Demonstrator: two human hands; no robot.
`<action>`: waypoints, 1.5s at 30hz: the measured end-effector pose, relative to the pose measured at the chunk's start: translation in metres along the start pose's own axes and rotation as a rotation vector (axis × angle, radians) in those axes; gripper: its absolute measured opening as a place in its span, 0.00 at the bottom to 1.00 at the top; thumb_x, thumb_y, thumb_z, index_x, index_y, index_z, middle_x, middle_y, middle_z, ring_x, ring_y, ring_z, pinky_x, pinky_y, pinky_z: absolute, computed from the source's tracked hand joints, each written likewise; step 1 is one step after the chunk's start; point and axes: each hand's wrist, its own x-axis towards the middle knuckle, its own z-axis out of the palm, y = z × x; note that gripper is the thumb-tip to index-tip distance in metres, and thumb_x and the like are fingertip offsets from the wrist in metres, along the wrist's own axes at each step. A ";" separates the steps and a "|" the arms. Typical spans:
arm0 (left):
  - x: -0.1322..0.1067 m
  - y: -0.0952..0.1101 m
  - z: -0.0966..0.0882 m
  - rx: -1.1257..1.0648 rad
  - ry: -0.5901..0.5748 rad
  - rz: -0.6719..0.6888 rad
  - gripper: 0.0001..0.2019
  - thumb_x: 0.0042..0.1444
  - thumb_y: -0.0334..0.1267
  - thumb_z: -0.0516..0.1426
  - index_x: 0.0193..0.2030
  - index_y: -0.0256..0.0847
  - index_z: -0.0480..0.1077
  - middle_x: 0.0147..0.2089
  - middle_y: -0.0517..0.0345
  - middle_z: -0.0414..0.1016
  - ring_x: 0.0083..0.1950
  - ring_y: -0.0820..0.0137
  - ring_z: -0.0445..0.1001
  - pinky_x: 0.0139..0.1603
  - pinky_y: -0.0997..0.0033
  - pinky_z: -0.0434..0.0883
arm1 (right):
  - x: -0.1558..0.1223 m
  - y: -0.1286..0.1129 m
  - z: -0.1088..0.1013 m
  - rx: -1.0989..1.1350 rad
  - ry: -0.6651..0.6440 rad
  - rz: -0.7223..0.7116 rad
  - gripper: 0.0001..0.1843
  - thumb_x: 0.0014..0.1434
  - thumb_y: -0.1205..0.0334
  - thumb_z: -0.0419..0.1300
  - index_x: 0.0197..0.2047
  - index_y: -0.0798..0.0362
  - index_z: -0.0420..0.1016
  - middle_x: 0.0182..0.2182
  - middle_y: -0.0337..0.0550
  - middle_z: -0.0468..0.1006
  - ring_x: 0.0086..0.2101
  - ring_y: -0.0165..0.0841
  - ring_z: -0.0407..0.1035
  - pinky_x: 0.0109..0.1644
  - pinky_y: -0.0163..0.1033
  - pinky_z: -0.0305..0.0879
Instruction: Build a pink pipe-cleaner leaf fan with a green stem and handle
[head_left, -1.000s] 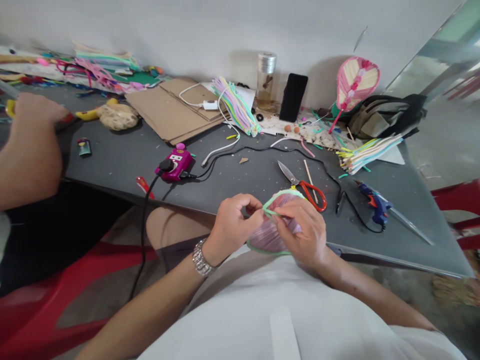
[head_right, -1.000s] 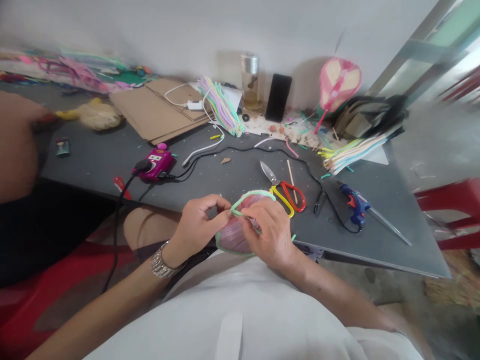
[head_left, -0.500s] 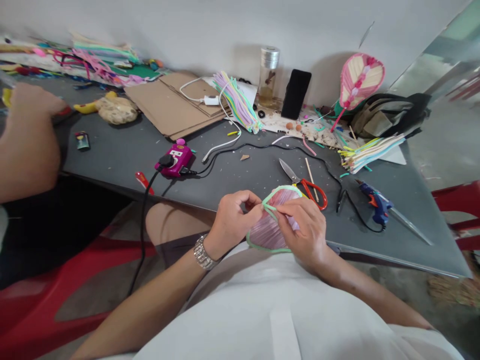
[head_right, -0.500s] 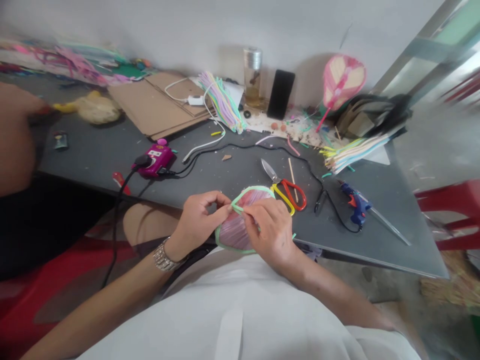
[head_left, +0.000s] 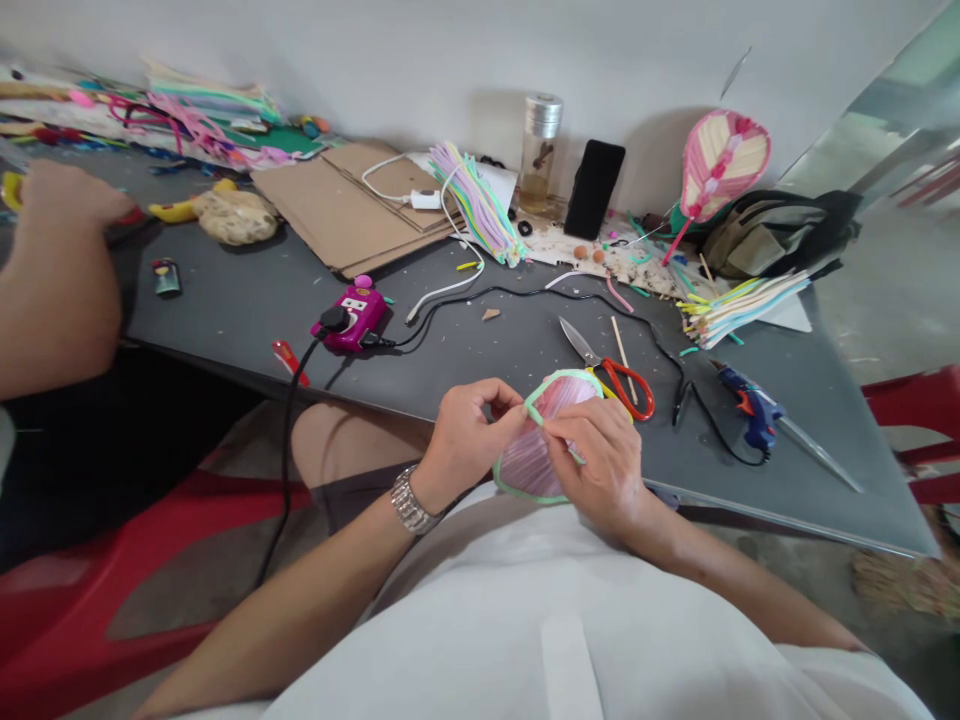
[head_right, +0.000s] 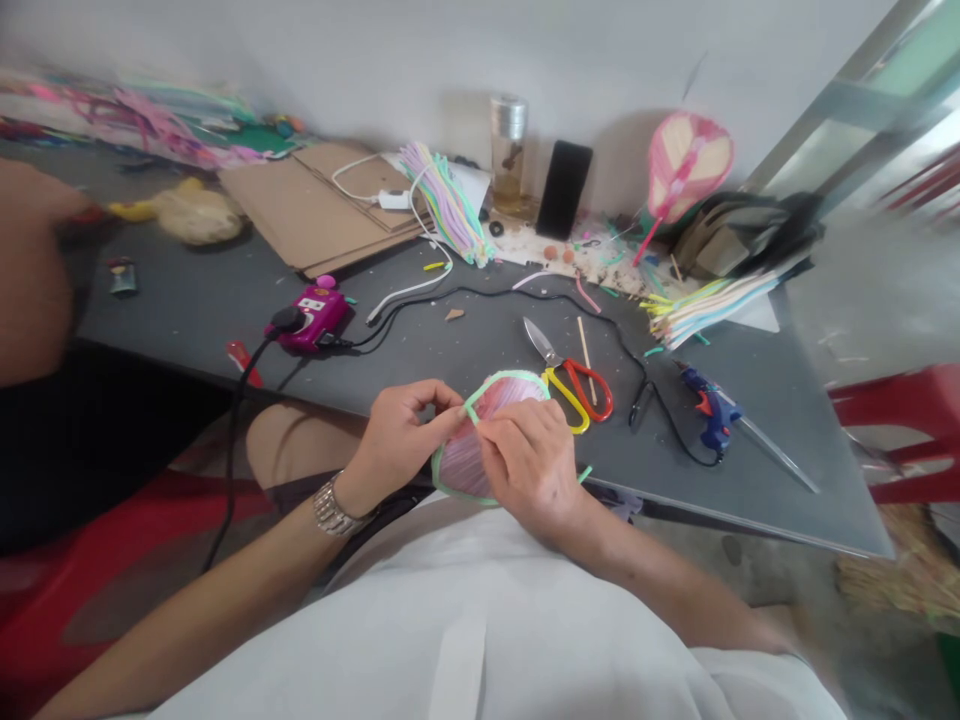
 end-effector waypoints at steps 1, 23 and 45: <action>0.000 0.000 0.000 -0.004 0.000 -0.003 0.06 0.49 0.35 0.58 0.24 0.37 0.73 0.23 0.61 0.73 0.27 0.74 0.68 0.30 0.77 0.65 | 0.001 0.000 0.000 0.001 0.001 -0.002 0.10 0.59 0.76 0.61 0.38 0.51 0.70 0.31 0.41 0.78 0.32 0.33 0.70 0.38 0.42 0.59; 0.000 -0.004 -0.001 -0.035 -0.011 -0.041 0.06 0.47 0.35 0.57 0.23 0.38 0.73 0.22 0.62 0.72 0.26 0.74 0.66 0.29 0.76 0.63 | 0.006 0.002 -0.001 0.244 -0.080 0.043 0.07 0.63 0.71 0.60 0.42 0.51 0.76 0.35 0.44 0.80 0.36 0.33 0.74 0.43 0.41 0.70; 0.001 -0.002 -0.001 -0.060 -0.034 -0.083 0.06 0.46 0.36 0.57 0.23 0.38 0.72 0.23 0.62 0.72 0.27 0.74 0.67 0.30 0.75 0.64 | 0.006 -0.007 0.007 0.209 -0.152 0.220 0.08 0.60 0.72 0.55 0.32 0.53 0.73 0.22 0.36 0.74 0.23 0.26 0.65 0.29 0.32 0.61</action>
